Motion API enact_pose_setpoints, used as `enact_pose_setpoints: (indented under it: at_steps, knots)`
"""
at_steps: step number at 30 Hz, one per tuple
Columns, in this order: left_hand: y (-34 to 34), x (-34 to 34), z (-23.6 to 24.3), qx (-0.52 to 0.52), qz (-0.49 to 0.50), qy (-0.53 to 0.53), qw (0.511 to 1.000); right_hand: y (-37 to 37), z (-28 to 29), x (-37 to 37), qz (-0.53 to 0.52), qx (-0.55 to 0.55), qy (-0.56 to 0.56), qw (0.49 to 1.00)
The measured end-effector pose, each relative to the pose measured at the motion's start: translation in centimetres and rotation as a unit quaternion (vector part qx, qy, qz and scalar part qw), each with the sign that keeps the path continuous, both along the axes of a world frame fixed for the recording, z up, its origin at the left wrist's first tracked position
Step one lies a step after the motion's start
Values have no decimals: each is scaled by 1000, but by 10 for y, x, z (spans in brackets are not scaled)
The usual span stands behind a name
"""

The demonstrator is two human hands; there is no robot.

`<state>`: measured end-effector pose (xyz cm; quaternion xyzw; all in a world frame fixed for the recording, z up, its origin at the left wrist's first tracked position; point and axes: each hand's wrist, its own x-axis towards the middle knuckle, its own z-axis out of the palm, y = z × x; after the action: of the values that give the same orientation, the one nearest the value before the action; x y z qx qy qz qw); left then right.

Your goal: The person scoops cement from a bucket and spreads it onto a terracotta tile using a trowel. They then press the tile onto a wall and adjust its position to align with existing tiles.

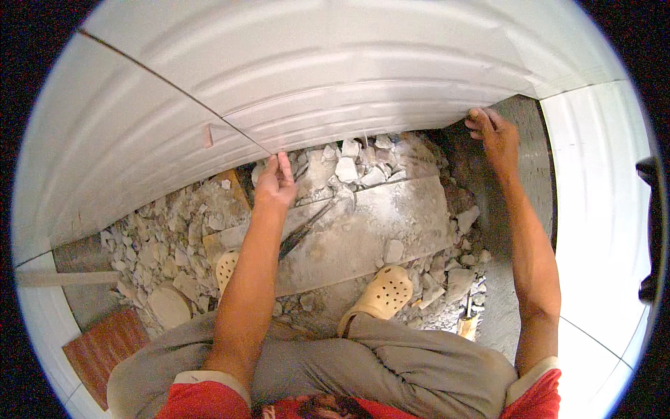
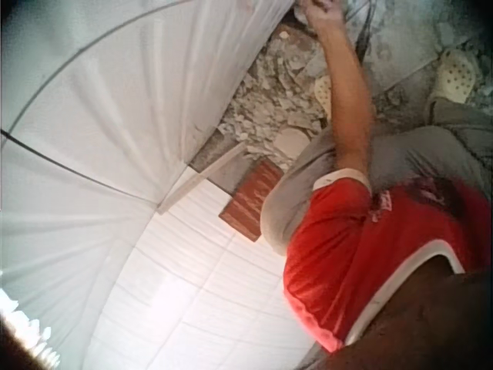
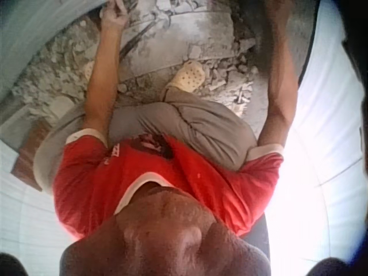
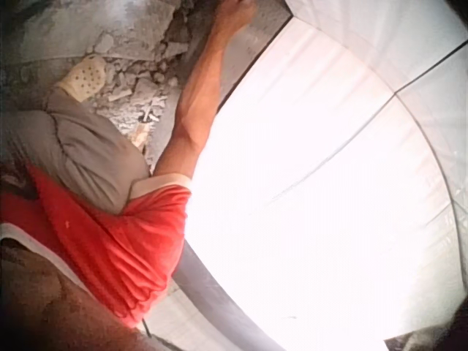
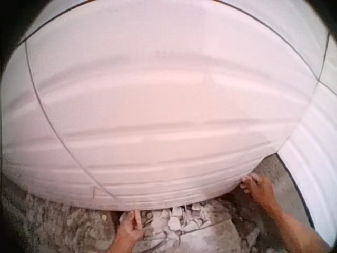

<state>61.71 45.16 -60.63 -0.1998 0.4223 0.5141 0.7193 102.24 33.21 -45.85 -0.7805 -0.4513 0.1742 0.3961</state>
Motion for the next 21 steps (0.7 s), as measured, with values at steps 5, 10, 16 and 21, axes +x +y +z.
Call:
enact_pose_setpoints:
  at_steps: [5,10,16,21]
  knots:
    - [1,-6,-8,28,-21,12,999,2,14,-2,-23,-31,1,999]
    - [2,-8,-5,24,-26,-36,999,1,29,-8,-49,-19,-40,998]
    - [3,-7,-1,8,-25,-12,1000,6,41,-23,-113,112,29,987]
    - [4,-5,-5,17,-24,-41,999,10,42,-20,-109,165,84,977]
